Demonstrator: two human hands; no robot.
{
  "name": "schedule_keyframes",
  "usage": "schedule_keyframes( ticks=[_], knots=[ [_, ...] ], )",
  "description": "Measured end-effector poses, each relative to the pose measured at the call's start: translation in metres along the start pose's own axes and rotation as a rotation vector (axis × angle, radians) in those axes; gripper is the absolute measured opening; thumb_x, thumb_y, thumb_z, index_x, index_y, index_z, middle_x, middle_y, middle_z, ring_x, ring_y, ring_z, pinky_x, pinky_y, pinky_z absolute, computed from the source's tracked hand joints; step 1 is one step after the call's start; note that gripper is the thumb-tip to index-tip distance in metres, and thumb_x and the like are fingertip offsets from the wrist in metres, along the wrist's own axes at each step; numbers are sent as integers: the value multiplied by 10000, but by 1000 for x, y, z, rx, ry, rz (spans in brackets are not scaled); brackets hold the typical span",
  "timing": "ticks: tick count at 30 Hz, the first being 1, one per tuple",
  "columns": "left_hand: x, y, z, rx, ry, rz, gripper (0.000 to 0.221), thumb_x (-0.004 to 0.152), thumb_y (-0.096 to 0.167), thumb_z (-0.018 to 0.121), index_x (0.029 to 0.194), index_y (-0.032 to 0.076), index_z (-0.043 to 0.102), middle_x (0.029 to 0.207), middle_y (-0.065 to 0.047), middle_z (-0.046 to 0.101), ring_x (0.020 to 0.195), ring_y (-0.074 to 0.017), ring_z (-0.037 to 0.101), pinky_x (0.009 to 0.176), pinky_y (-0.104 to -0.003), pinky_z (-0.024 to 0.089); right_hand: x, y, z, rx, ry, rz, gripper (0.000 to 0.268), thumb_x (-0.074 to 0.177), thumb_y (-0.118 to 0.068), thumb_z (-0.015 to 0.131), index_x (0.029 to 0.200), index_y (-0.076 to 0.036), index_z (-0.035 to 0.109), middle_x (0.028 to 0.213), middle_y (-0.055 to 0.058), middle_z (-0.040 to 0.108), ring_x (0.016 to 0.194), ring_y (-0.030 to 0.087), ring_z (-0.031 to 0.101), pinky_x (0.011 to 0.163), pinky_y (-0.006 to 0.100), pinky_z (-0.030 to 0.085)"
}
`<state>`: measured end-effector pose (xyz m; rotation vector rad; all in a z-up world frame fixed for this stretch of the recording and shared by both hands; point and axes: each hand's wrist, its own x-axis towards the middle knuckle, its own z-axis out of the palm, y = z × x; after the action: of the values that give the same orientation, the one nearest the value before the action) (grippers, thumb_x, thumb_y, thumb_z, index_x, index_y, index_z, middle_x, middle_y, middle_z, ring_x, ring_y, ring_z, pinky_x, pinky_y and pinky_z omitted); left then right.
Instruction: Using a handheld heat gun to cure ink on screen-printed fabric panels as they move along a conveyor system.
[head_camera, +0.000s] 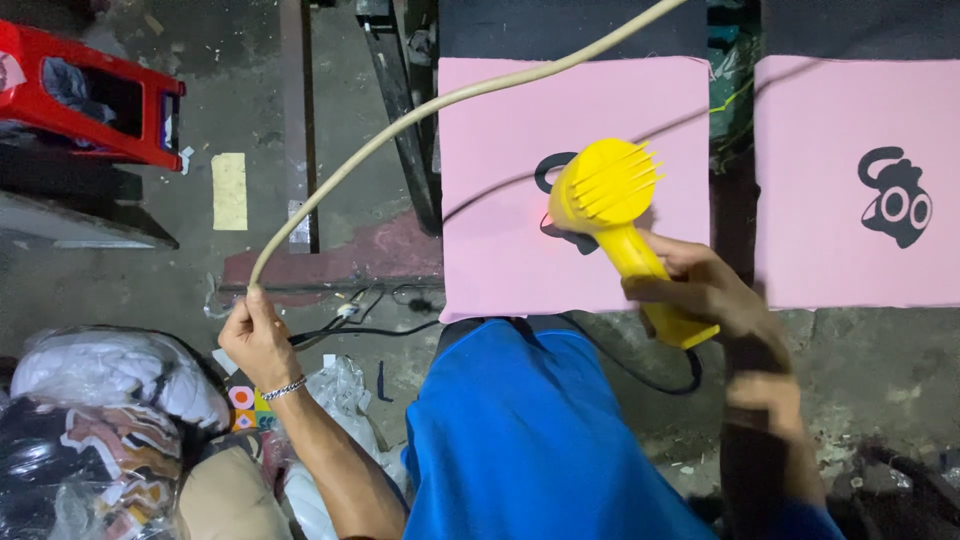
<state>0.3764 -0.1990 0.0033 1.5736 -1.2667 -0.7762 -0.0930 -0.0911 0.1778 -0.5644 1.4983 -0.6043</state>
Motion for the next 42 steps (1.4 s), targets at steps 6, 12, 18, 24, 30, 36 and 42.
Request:
schedule_keyframes(
  ticks=[6, 12, 18, 24, 30, 36, 42],
  knots=[
    [5, -13, -10, 79, 40, -21, 568, 1151, 263, 584, 648, 114, 367, 592, 14, 324, 581, -88, 299, 536, -290, 280, 1, 6, -8, -181, 242, 292, 513, 802, -123, 697, 1314, -98, 694, 1090, 189, 739, 896, 356, 651, 812, 475, 459],
    [6, -32, -15, 58, 67, 22, 562, 1158, 187, 667, 635, 109, 476, 499, -25, 409, 542, -96, 353, 583, -251, 312, 36, 43, -31, -90, -176, -362, 714, 854, -107, 645, 1540, -78, 450, 701, 171, 712, 472, 284, 745, 504, 431, 633],
    [6, -29, -11, 14, 63, -17, 560, 1168, 215, 636, 636, 117, 489, 493, -16, 408, 510, -68, 379, 563, -215, 324, 31, 34, -23, -60, -127, -207, 753, 795, -162, 684, 1523, -125, 497, 625, 198, 704, 428, 340, 718, 466, 451, 607],
    [3, -23, -8, -65, 93, 13, 574, 1162, 233, 652, 630, 104, 478, 490, -28, 396, 470, -90, 368, 542, -245, 308, 27, 25, -35, -49, -81, -301, 753, 838, -91, 632, 1558, -62, 412, 603, 217, 690, 435, 290, 717, 457, 422, 606],
    [1, -2, -3, -19, 27, -60, 538, 1148, 296, 543, 659, 138, 386, 614, 25, 319, 566, -80, 296, 509, -257, 258, 18, 24, -24, 178, -121, -212, 685, 830, -667, 611, 1087, -32, 636, 765, 120, 720, 513, 216, 636, 478, 325, 535],
    [5, 1, 4, 22, -26, 6, 504, 1162, 276, 559, 701, 136, 409, 656, 21, 354, 608, -82, 307, 531, -295, 260, -12, 3, -23, -52, 152, 113, 488, 823, -83, 681, 1310, -61, 686, 928, 182, 678, 681, 327, 604, 637, 439, 480],
    [7, 18, 13, 65, -22, -56, 567, 1165, 254, 569, 648, 118, 378, 593, 10, 321, 568, -94, 287, 536, -293, 272, -24, -25, -5, -87, 389, 225, 558, 810, -130, 656, 1367, -148, 615, 936, 191, 650, 768, 340, 617, 754, 427, 466]
  ],
)
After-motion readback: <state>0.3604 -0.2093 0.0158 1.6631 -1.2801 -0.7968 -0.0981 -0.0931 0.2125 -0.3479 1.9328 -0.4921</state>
